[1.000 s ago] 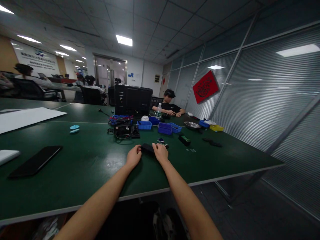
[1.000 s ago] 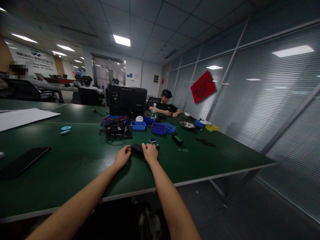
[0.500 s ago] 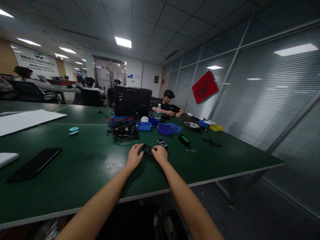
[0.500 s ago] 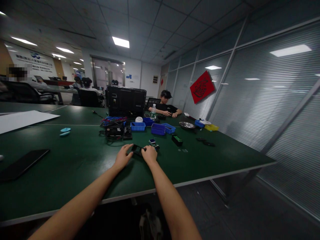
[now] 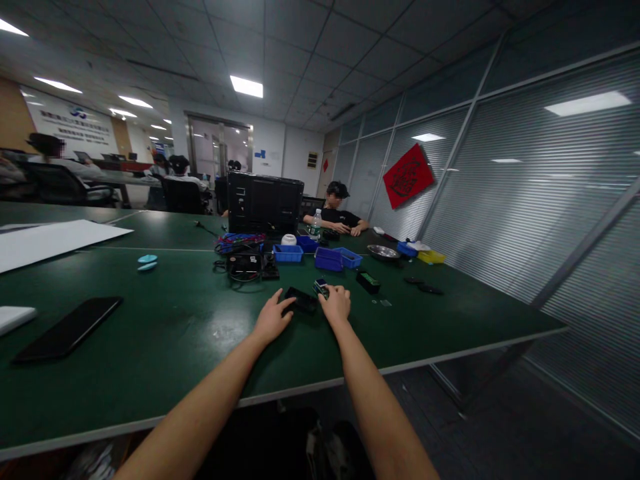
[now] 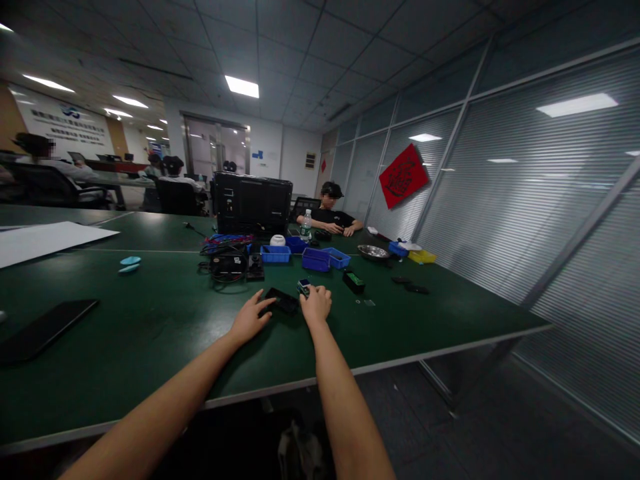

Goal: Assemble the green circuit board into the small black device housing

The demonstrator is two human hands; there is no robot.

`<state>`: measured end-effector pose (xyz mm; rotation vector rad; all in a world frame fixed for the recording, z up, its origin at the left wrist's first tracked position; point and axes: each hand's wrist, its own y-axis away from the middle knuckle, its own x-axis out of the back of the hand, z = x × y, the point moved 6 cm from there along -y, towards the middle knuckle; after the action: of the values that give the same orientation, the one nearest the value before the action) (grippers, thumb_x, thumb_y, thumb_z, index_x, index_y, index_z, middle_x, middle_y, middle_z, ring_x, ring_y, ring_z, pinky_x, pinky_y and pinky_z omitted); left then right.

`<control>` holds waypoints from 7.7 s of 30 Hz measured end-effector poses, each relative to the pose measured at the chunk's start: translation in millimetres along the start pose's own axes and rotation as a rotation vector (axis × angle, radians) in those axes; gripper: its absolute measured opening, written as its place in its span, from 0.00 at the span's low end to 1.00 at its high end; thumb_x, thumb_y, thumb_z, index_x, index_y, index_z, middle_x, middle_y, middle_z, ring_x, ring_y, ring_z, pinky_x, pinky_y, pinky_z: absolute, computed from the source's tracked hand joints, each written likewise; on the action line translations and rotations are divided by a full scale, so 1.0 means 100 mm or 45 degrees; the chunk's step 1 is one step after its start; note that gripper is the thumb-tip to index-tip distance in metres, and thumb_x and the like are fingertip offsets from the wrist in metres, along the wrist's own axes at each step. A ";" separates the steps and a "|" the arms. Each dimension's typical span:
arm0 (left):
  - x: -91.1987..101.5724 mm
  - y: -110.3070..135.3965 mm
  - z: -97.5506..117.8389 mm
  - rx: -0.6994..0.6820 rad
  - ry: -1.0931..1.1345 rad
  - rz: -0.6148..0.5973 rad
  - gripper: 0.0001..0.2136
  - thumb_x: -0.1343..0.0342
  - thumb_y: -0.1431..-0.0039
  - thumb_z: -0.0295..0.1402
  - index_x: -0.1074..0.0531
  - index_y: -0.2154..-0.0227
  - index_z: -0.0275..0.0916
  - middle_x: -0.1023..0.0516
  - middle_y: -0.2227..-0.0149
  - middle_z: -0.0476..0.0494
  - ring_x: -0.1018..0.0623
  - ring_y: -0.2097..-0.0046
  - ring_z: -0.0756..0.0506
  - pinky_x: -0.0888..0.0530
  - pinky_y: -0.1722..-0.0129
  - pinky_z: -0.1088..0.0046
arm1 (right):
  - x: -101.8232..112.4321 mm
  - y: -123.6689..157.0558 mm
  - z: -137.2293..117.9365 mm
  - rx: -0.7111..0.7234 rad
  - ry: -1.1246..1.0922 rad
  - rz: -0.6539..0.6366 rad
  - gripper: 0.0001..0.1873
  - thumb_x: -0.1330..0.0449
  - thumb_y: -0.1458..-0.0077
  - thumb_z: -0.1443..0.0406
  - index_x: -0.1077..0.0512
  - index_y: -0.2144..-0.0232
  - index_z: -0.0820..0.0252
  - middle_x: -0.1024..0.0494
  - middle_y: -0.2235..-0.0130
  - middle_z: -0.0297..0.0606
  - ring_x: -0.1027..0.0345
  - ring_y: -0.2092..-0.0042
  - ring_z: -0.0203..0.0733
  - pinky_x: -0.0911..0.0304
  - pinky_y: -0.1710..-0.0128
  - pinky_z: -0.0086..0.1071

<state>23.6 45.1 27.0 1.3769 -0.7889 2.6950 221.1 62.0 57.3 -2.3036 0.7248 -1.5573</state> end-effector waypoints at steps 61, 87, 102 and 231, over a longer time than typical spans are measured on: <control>0.03 0.11 0.42 -0.421 -0.281 -0.059 0.27 0.49 0.50 0.30 0.44 0.45 0.45 0.40 0.43 0.48 0.43 0.42 0.43 0.43 0.45 0.62 | -0.08 -0.14 0.37 -0.330 -0.051 -0.093 0.29 0.49 0.51 0.50 0.35 0.52 0.64 0.34 0.53 0.54 0.42 0.51 0.54 0.46 0.55 0.40; 0.00 0.04 0.26 -0.275 -0.016 -0.013 0.31 0.45 0.55 0.28 0.44 0.45 0.44 0.35 0.52 0.43 0.34 0.50 0.44 0.38 0.48 0.66 | -0.34 -0.18 0.20 0.037 -0.453 -0.290 0.21 0.40 0.59 0.64 0.29 0.60 0.65 0.28 0.66 0.41 0.34 0.65 0.40 0.41 0.65 0.29; -0.07 -0.02 0.00 0.103 -0.083 -0.127 0.29 0.43 0.54 0.38 0.42 0.48 0.38 0.29 0.57 0.39 0.30 0.54 0.43 0.35 0.56 0.69 | -0.35 -0.21 0.32 -0.096 -0.347 -0.237 0.23 0.42 0.56 0.62 0.31 0.56 0.64 0.30 0.56 0.47 0.36 0.55 0.45 0.44 0.53 0.34; 0.01 -0.09 -0.17 0.197 0.255 0.168 0.31 0.48 0.50 0.45 0.45 0.46 0.36 0.32 0.52 0.39 0.28 0.58 0.47 0.31 0.58 0.71 | -0.56 0.09 -0.24 -0.096 -1.374 -0.711 0.16 0.48 0.48 0.63 0.34 0.57 0.62 0.27 0.65 0.41 0.32 0.71 0.34 0.36 0.81 0.25</control>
<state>12.3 60.6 23.6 1.0893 -0.6904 2.9929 179.6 85.9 18.2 -2.9964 -0.1564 -0.1928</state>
